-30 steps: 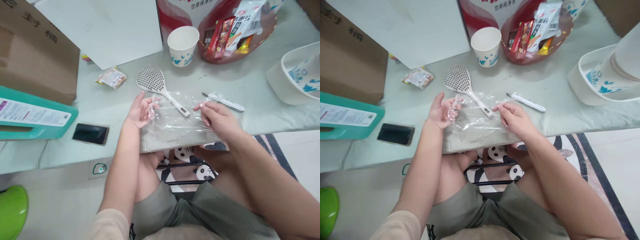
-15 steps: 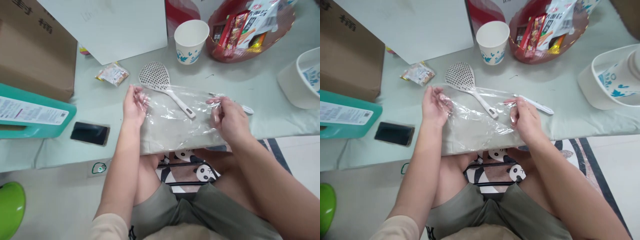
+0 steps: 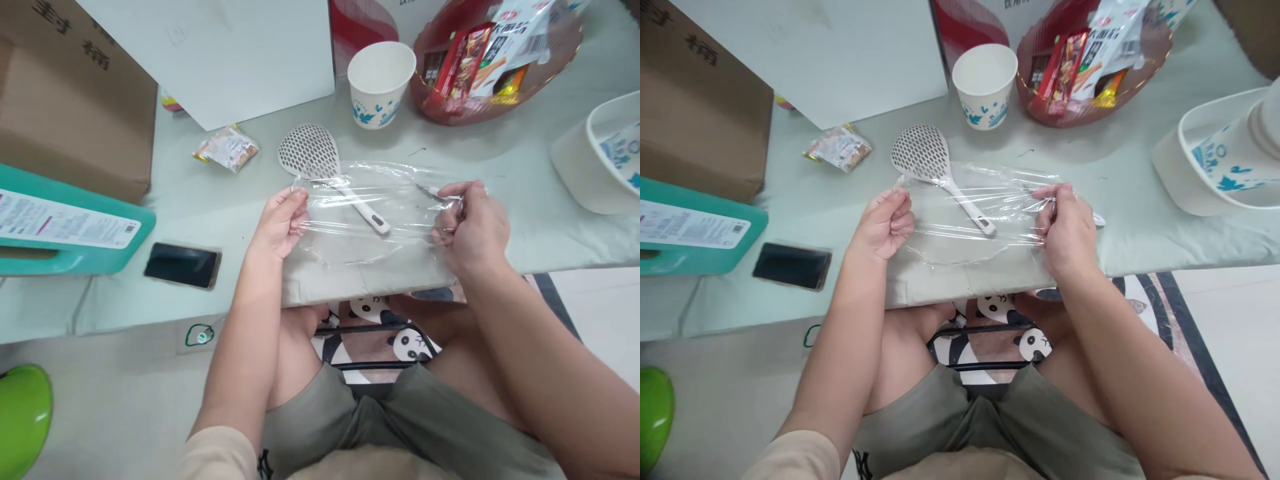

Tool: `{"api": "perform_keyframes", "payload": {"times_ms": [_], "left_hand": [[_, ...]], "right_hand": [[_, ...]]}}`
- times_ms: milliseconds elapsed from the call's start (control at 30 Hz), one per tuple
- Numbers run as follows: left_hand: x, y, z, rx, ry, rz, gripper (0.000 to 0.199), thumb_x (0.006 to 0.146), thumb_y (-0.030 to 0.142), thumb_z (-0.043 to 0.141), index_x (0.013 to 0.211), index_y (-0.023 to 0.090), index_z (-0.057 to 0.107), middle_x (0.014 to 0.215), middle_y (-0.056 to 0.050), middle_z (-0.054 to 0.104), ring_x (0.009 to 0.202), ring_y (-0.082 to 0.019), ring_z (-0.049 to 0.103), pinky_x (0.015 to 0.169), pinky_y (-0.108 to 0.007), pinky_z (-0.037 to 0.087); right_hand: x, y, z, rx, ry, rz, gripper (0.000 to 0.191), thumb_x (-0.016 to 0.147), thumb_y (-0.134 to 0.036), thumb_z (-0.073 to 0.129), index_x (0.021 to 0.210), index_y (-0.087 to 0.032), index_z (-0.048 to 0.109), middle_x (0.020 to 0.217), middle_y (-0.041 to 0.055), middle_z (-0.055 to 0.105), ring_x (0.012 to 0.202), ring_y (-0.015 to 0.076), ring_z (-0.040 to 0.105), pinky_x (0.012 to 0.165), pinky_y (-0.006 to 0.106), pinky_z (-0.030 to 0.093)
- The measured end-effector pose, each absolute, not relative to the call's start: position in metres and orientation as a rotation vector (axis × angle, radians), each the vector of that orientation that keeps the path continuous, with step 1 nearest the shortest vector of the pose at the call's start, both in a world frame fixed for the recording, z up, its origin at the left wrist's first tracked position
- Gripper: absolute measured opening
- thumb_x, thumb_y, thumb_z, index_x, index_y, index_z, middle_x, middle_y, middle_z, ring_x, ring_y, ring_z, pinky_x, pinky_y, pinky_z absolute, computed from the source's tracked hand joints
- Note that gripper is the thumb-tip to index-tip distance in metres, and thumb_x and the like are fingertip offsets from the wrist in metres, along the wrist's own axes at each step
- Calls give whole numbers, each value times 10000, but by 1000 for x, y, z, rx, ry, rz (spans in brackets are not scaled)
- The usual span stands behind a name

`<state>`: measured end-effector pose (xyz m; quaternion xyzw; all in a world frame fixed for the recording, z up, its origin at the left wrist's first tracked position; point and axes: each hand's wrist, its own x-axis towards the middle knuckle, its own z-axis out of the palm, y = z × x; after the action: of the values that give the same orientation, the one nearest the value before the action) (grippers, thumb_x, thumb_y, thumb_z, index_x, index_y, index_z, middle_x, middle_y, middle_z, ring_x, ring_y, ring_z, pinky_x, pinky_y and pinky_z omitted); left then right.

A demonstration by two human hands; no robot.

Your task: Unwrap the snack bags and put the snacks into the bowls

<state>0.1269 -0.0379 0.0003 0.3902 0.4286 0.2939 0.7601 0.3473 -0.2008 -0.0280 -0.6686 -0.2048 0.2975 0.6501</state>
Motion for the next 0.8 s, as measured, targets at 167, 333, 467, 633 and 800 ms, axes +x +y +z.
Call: {"api": "perform_keyframes", "payload": {"times_ms": [167, 333, 467, 633, 800], "left_hand": [[125, -30, -7, 789, 948, 779, 334, 876, 252, 783, 677, 185, 523, 501, 113, 318, 347, -1, 232, 324, -138, 175], [123, -25, -14, 761, 855, 832, 310, 843, 416, 804, 804, 224, 564, 632, 64, 575, 535, -68, 587, 521, -182, 498], [120, -30, -13, 945, 906, 635, 597, 668, 385, 936, 1131, 262, 580, 845, 5, 753, 698, -144, 737, 628, -229, 582], [117, -35, -10, 1086, 946, 886, 749, 651, 285, 938, 1254, 324, 495, 816, 44, 762, 567, -85, 673, 533, -160, 503], [113, -46, -12, 1332, 972, 973, 554, 691, 231, 839, 1193, 277, 608, 896, 11, 773, 576, -91, 666, 589, -213, 544]], "right_hand": [[345, -199, -21, -1482, -225, 643, 313, 914, -566, 636, 788, -280, 633, 481, -58, 334, 412, 128, 285, 395, 287, 220], [341, -196, -15, -1448, -197, 760, 331, 926, -575, 606, 842, -255, 631, 494, -76, 336, 388, 104, 258, 373, 259, 223], [341, -193, -15, -1453, -207, 844, 341, 929, -573, 575, 888, -238, 627, 499, -81, 404, 363, 88, 289, 377, 247, 271], [347, -198, -13, -1467, -310, 700, 324, 847, -476, 692, 1063, -279, 551, 613, -80, 576, 425, 101, 474, 432, 240, 341], [353, -211, -10, -1510, -657, 602, 488, 786, -294, 761, 1223, -318, 543, 815, -35, 677, 687, 167, 649, 681, 323, 524]]}}
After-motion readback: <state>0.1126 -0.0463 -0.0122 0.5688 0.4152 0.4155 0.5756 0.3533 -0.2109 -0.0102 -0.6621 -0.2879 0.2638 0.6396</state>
